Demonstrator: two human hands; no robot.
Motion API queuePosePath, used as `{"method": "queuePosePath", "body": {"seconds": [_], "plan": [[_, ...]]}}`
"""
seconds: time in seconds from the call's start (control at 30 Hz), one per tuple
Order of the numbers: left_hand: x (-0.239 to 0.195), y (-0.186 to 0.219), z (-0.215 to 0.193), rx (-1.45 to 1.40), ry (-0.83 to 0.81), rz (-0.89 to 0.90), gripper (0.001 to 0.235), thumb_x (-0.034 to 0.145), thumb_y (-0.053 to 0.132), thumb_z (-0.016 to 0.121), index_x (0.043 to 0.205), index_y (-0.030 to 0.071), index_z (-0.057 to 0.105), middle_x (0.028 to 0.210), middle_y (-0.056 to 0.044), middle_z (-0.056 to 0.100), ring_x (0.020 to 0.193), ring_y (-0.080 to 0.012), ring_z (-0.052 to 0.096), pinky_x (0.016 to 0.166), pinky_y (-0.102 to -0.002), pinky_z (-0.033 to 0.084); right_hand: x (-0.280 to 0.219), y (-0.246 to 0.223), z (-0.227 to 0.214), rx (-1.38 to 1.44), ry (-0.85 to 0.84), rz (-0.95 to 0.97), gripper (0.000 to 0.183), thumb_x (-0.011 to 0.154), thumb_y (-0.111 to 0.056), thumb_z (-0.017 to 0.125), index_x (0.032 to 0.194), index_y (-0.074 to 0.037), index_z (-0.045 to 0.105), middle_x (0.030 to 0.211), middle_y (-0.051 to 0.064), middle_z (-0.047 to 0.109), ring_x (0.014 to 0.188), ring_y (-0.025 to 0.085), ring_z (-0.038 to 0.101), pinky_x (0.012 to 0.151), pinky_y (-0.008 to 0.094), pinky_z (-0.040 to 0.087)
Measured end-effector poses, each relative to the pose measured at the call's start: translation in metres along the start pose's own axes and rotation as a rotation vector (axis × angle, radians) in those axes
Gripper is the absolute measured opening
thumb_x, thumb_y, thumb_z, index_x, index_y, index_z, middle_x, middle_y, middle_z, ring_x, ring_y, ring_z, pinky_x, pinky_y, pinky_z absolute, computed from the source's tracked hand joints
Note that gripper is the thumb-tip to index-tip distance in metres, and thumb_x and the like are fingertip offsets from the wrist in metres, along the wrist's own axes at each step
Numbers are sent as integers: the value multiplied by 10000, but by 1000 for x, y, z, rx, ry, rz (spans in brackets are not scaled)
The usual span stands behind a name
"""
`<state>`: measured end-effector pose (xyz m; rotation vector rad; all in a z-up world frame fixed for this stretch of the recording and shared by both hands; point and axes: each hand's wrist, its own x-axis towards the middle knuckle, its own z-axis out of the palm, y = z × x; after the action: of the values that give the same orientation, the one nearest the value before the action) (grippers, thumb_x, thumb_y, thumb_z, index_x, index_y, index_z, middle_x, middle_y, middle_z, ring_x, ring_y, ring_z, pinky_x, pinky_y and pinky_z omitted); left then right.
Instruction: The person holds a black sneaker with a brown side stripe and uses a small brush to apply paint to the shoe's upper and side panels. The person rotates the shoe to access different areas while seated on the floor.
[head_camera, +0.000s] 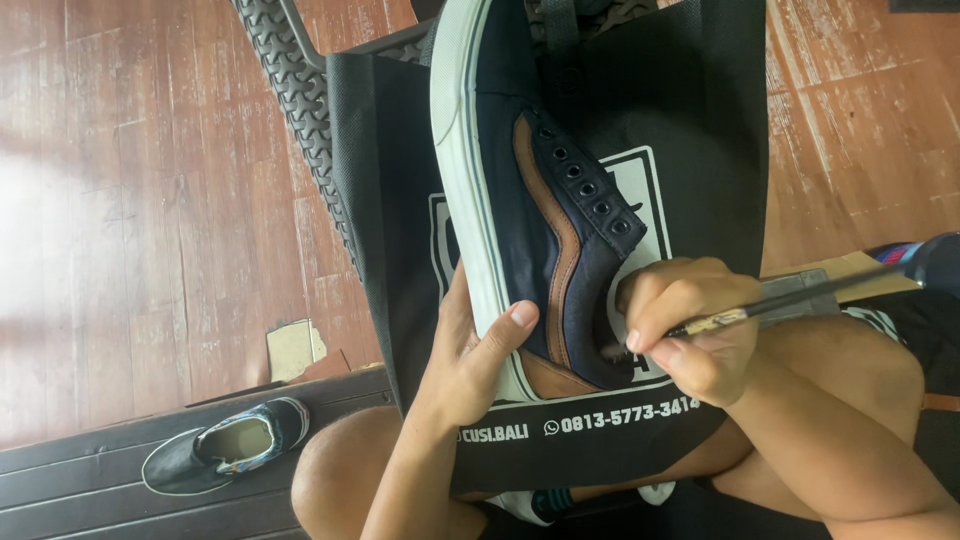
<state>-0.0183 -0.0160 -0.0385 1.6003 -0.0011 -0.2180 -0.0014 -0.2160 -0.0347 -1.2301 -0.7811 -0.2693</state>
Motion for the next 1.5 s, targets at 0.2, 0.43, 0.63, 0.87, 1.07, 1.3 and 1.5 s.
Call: {"method": "queuePosePath", "body": {"seconds": [0.2,0.43,0.63,0.87,1.07,1.3,1.5], "plan": [[5,-35,-5,-21,-8,31,953,717,543,648,1417,-41,373,1237,-346,542,1042,-471,589,813,-614,482,-1,1,4,-13,12,-1,147,746,-88,606,643,2,660,446,68,554,323,99,465,306,203,368],[4,-16,-2,-60,-1,80,917,726,522,650,1394,-52,395,1198,-342,563,1032,-437,591,821,-639,456,3,-1,3,23,41,33,141,756,-96,608,661,-1,648,460,63,574,340,96,498,314,194,384],[6,-33,-4,-52,1,62,935,725,517,650,1412,-51,368,1199,-355,554,1037,-468,584,795,-629,465,0,5,2,32,15,10,108,735,-47,594,698,7,680,449,61,574,324,92,466,315,195,367],[7,-29,-3,-57,8,87,930,722,517,653,1400,-57,378,1166,-343,574,1023,-447,597,800,-626,462,-1,2,1,60,48,58,130,761,-84,599,717,13,673,479,77,599,356,103,525,347,198,418],[5,-31,-4,-79,-10,114,905,749,485,656,1405,-73,377,1202,-346,566,1081,-453,579,868,-630,441,-5,9,-1,-39,83,51,154,812,-94,594,766,33,668,488,83,604,372,100,539,371,189,428],[-6,28,-2,-120,-93,174,544,879,372,574,1292,35,466,1052,-34,542,969,-146,509,883,-306,438,2,-11,7,-1,-27,151,84,782,-104,574,752,-60,638,519,43,596,364,85,555,360,160,441],[-8,35,-3,-103,-98,124,582,859,413,558,1303,51,459,1017,-35,539,925,-140,493,837,-311,439,-19,6,3,-262,310,112,126,908,-135,574,932,-26,632,709,102,607,581,130,612,541,187,519]]}}
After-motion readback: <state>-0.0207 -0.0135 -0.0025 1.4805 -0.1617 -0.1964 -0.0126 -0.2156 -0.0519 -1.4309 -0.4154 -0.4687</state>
